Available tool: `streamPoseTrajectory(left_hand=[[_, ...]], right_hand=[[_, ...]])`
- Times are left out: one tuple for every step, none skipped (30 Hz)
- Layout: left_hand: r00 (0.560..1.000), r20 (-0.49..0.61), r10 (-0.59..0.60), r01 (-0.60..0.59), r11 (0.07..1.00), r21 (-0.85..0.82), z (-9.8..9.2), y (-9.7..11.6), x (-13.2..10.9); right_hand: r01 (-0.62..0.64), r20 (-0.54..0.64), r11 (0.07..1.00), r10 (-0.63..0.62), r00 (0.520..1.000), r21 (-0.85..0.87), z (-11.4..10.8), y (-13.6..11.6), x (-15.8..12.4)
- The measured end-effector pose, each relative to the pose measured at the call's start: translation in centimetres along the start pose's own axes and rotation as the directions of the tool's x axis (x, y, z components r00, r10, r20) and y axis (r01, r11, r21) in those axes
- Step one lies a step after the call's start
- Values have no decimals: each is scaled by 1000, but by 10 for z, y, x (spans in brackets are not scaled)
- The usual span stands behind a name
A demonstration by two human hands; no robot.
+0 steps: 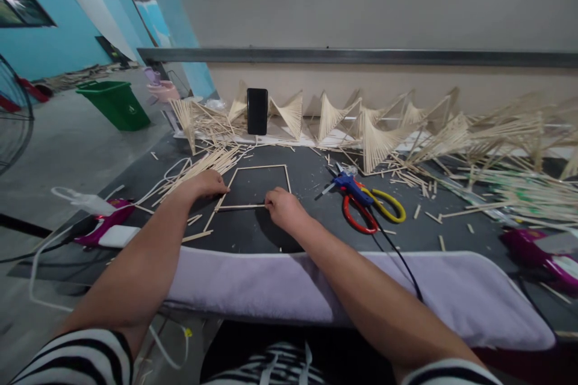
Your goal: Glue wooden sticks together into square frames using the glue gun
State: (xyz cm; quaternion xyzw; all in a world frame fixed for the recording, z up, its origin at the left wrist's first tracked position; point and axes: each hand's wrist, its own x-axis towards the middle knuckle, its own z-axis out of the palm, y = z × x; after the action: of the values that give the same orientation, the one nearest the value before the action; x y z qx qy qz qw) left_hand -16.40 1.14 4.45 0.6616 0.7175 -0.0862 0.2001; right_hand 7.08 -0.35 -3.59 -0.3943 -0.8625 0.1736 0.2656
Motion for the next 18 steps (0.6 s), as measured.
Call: streamPoseTrajectory(left_hand=[[1000,-3,-6,6,1000,-3,0,0,0],[1000,-5,-9,9,1000,-7,0,0,0],[1000,-7,-11,11,1000,-12,0,0,0],[1000,-8,-10,10,1000,-16,0,0,1],[1000,-6,-8,8,1000,-18,0,0,1],[1000,-1,-6,6,1000,-16,0,0,1],[1000,7,1,-1,1000,-14,0,0,2],[1000,14,9,-9,1000,-12,0,-1,2],[1000,17,15,-15,1000,-12,0,-1,3],[1000,16,19,-19,1000,-14,0,-2,4],[1000,10,24,-24,1000,-20,1,-4,4],[1000,5,30,-30,999,-32,2,-6,5],[999,5,32,-31,998,-50,3,-8,5],[1000,13,27,-26,997,-72,3,-9,4],[999,31,21,-18,995,-100,4,-11,3],[998,57,13,-6,992,-130,4,-13,1],[996,85,4,9,988,-154,4,-14,-3],[994,112,-5,24,986,-165,3,-15,-6]], right_hand=[[0,1,1000,0,1000,-9,0,0,0],[0,3,1000,0,1000,-17,0,0,0],[2,5,1000,-2,1000,-23,-1,0,1],[2,8,1000,-2,1000,-27,-1,0,1],[2,12,1000,-2,1000,-28,-1,-1,1],[1,18,1000,0,1000,-28,-1,-1,1],[-2,25,1000,2,1000,-28,-1,-1,2],[-5,32,1000,6,999,-29,-1,-1,2],[-8,38,999,9,999,-32,-1,-1,2],[-11,41,999,12,999,-36,-2,-2,2],[-12,44,999,14,999,-41,-2,-2,2],[-12,45,999,14,999,-47,-2,-2,2],[-9,44,999,11,999,-53,-2,-3,2],[-5,43,998,7,999,-59,-2,-3,2],[-2,42,998,5,999,-64,-2,-3,2],[-2,40,998,5,999,-69,-2,-4,2],[-4,39,997,7,999,-72,-2,-4,2],[-9,35,997,12,999,-76,-2,-4,2]])
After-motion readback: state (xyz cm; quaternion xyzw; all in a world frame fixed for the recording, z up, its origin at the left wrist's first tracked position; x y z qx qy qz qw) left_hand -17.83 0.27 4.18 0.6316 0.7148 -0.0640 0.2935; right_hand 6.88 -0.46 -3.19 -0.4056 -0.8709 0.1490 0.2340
